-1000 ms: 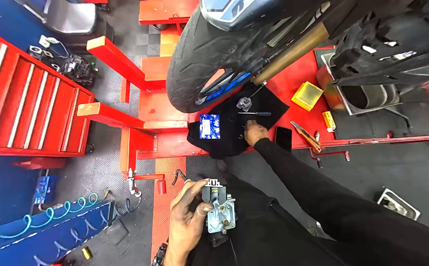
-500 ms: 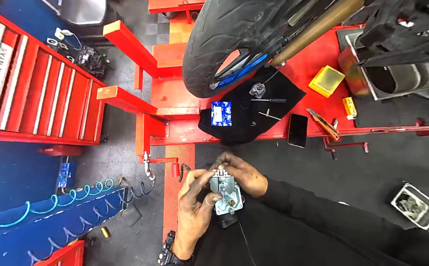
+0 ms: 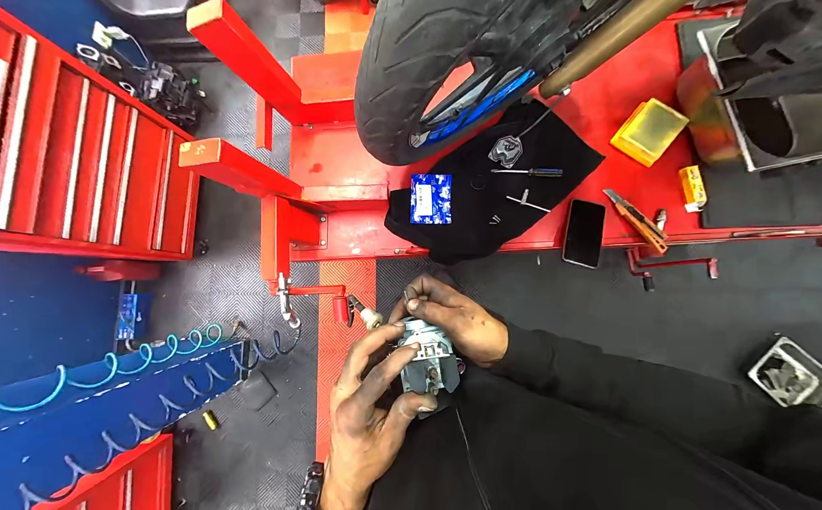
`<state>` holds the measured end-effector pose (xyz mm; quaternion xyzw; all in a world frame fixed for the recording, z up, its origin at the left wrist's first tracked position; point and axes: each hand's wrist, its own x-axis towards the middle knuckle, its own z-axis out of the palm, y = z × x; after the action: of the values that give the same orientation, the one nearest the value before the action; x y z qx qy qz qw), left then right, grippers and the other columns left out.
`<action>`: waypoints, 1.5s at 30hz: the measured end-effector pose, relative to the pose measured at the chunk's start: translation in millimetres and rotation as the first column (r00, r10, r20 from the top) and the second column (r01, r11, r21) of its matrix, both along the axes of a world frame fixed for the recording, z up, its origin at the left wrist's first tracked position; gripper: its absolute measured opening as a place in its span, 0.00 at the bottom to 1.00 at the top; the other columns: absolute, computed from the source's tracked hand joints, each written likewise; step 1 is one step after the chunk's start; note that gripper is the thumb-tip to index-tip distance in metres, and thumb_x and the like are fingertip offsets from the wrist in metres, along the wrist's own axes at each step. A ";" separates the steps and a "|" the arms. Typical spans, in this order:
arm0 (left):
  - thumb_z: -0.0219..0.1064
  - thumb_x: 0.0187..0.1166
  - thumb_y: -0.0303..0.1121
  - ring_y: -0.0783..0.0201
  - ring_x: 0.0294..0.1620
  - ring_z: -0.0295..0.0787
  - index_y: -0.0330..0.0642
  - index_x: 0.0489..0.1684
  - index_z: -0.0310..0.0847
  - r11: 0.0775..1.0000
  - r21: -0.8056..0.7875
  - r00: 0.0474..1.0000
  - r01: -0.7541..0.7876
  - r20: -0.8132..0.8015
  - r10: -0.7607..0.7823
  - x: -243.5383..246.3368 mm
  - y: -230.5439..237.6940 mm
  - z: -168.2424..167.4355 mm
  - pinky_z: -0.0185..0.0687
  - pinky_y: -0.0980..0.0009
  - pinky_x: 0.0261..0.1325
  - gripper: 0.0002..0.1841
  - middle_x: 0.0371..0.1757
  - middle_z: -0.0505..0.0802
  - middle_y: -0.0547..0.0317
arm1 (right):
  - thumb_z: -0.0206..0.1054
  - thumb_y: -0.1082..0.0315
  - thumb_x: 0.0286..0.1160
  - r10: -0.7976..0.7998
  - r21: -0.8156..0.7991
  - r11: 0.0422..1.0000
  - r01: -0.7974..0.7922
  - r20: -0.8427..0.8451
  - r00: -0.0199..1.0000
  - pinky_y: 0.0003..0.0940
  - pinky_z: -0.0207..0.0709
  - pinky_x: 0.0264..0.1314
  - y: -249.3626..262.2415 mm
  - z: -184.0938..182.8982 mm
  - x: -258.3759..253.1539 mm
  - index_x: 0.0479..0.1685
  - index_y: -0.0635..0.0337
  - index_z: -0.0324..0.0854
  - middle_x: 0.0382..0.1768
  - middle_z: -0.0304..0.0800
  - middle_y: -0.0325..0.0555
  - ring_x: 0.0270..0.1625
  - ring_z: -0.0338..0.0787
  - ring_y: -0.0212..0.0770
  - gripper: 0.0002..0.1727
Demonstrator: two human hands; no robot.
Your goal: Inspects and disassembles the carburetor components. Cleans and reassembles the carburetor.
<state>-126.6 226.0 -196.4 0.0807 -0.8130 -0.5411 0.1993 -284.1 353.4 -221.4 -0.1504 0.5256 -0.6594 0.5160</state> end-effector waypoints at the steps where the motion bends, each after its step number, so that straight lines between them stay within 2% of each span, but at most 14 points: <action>1: 0.74 0.75 0.55 0.50 0.72 0.84 0.50 0.60 0.90 1.000 0.001 1.000 -0.002 0.000 0.002 1.1 0.0 -0.8 0.88 0.55 0.71 0.23 0.73 0.86 0.51 | 0.49 0.63 0.91 0.012 0.002 1.000 -0.012 0.007 1.000 0.34 0.85 0.38 -1.7 -0.3 -2.1 0.54 0.58 0.74 0.46 0.92 0.50 0.39 0.91 0.41 0.11; 3: 0.75 0.75 0.53 0.48 0.73 0.83 0.49 0.61 0.90 1.000 0.009 1.000 -0.003 0.006 0.003 2.8 0.1 -2.3 0.87 0.53 0.72 0.23 0.73 0.85 0.50 | 0.47 0.65 0.91 0.039 -0.013 0.999 -0.039 0.030 0.999 0.36 0.86 0.44 -5.4 -1.9 -6.4 0.55 0.61 0.70 0.48 0.91 0.52 0.43 0.92 0.42 0.10; 8: 0.76 0.74 0.51 0.47 0.76 0.82 0.50 0.61 0.90 1.000 0.003 0.999 -0.004 0.042 0.004 7.0 -0.6 -5.5 0.87 0.52 0.73 0.22 0.75 0.84 0.51 | 0.48 0.66 0.92 0.067 0.014 0.998 -0.067 0.024 0.997 0.36 0.87 0.47 -8.6 -0.8 -9.0 0.56 0.61 0.71 0.48 0.92 0.51 0.46 0.92 0.41 0.10; 14: 0.75 0.75 0.53 0.51 0.74 0.83 0.53 0.63 0.89 0.999 -0.034 0.999 -0.028 0.033 0.029 9.7 0.4 -10.8 0.88 0.55 0.71 0.22 0.74 0.85 0.54 | 0.48 0.66 0.92 0.086 0.029 0.996 -0.087 0.009 0.996 0.35 0.86 0.46 -11.4 -1.1 -12.1 0.53 0.60 0.72 0.47 0.92 0.50 0.44 0.92 0.40 0.09; 23: 0.74 0.78 0.50 0.51 0.76 0.83 0.51 0.66 0.88 0.996 -0.071 0.999 -0.051 -0.017 0.050 12.1 5.6 -19.6 0.88 0.56 0.73 0.22 0.76 0.86 0.53 | 0.48 0.66 0.92 0.106 0.034 0.994 -0.107 0.027 0.994 0.36 0.86 0.45 -13.7 -1.2 -15.4 0.54 0.60 0.72 0.48 0.92 0.50 0.44 0.92 0.41 0.10; 26: 0.74 0.78 0.48 0.45 0.77 0.81 0.48 0.67 0.88 0.997 -0.061 0.998 -0.054 -0.039 0.052 12.3 6.4 -21.8 0.85 0.49 0.76 0.22 0.76 0.85 0.49 | 0.48 0.66 0.93 0.109 0.029 0.994 -0.110 0.021 0.994 0.36 0.87 0.45 -15.3 -2.1 -15.8 0.54 0.60 0.72 0.48 0.93 0.51 0.44 0.93 0.41 0.10; 32: 0.74 0.78 0.47 0.48 0.75 0.83 0.44 0.67 0.88 0.994 -0.067 0.995 -0.088 -0.053 0.085 13.0 6.4 -26.5 0.86 0.52 0.75 0.23 0.75 0.86 0.48 | 0.48 0.66 0.93 0.112 0.014 0.994 -0.112 0.004 0.994 0.35 0.85 0.48 -18.3 -4.0 -16.0 0.53 0.61 0.72 0.47 0.92 0.50 0.46 0.91 0.39 0.09; 36: 0.73 0.79 0.48 0.48 0.76 0.83 0.44 0.66 0.88 0.992 -0.075 0.994 -0.098 -0.056 0.094 11.2 5.6 -25.3 0.86 0.52 0.75 0.23 0.75 0.86 0.48 | 0.49 0.66 0.92 0.114 0.024 0.993 -0.115 0.034 0.993 0.35 0.85 0.46 -20.0 -3.4 -16.6 0.53 0.61 0.71 0.47 0.92 0.51 0.44 0.92 0.40 0.09; 45: 0.74 0.78 0.47 0.48 0.76 0.83 0.45 0.66 0.88 0.991 -0.078 0.993 -0.110 -0.058 0.105 10.8 5.8 -24.8 0.87 0.53 0.74 0.22 0.75 0.86 0.49 | 0.49 0.66 0.92 0.114 0.038 0.993 -0.115 0.042 0.993 0.35 0.85 0.45 -20.7 -2.5 -17.0 0.53 0.60 0.72 0.46 0.92 0.50 0.44 0.92 0.40 0.10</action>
<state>-115.8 231.8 -221.1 0.1016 -0.8229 -0.4983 0.2533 -301.1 332.8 -223.9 -0.1567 0.5188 -0.6208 0.5664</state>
